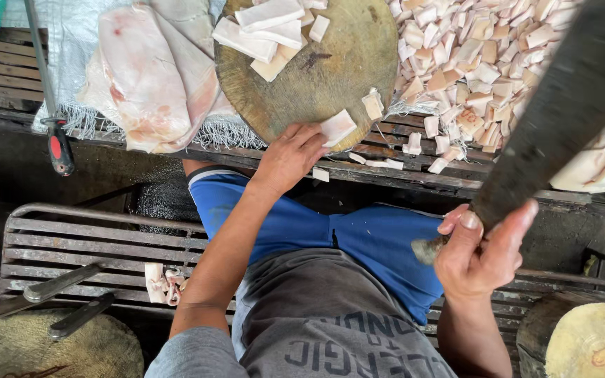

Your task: The person chops large pieces of animal fat into small cubes using a large knife on a wooden board.

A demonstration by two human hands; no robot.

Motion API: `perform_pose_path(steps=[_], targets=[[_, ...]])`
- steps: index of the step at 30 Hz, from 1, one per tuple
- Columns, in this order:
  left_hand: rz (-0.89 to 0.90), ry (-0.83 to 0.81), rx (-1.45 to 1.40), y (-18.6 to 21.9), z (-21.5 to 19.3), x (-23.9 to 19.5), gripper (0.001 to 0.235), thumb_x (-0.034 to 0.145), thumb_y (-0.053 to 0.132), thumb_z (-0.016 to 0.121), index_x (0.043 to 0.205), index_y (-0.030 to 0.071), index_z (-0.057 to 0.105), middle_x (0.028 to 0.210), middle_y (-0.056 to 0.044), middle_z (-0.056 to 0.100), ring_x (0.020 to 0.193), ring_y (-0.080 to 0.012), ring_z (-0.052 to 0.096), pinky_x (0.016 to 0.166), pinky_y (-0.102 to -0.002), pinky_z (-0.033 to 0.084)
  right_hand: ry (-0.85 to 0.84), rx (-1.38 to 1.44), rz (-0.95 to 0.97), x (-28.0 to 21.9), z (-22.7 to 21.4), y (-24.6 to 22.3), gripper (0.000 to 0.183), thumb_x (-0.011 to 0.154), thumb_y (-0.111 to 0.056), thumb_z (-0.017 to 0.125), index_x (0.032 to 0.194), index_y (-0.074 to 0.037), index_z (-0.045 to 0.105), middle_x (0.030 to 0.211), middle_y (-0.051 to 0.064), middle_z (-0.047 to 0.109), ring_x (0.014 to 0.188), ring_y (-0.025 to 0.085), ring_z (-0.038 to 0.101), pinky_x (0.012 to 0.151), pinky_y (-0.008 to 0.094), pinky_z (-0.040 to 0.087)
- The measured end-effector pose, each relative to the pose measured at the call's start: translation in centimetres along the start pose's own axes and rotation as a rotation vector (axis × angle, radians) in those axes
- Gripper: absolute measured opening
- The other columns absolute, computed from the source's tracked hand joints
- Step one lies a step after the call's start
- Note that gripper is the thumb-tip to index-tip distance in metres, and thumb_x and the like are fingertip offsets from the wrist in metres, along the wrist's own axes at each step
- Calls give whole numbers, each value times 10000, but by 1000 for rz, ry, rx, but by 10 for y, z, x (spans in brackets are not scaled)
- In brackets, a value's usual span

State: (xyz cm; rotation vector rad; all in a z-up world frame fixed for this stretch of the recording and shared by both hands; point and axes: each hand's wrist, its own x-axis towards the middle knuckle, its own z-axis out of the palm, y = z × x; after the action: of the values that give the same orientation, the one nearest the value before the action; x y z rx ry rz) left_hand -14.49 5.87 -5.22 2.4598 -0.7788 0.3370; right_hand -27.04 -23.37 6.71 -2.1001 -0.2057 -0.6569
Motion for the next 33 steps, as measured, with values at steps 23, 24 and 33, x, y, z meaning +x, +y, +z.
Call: perform_pose_path(steps=[23, 24, 33], targets=[[-16, 28, -82, -5, -3, -3, 237, 919, 272, 746, 1010, 60, 687, 1200, -72, 651, 1179, -293, 607, 983, -392, 526, -234, -612, -94, -7, 37, -2, 388, 904, -14, 645, 1241, -145, 503, 870, 197, 623, 697, 332, 648, 593, 382, 532], [-7, 30, -70, -4, -4, -4, 237, 917, 273, 746, 1004, 60, 688, 1200, -71, 652, 1180, -291, 606, 987, -391, 523, -462, -582, -105, -10, 50, 7, 542, 874, -16, 646, 1385, -42, 464, 810, 178, 625, 663, 340, 644, 568, 417, 530], [-22, 31, -142, -8, -8, -1, 224, 910, 239, 754, 1028, 59, 691, 1192, -95, 652, 1155, -311, 592, 972, -402, 512, -462, -299, 55, -16, 23, 23, 649, 935, 8, 627, 1560, -43, 458, 973, 248, 692, 765, 404, 682, 664, 434, 564]])
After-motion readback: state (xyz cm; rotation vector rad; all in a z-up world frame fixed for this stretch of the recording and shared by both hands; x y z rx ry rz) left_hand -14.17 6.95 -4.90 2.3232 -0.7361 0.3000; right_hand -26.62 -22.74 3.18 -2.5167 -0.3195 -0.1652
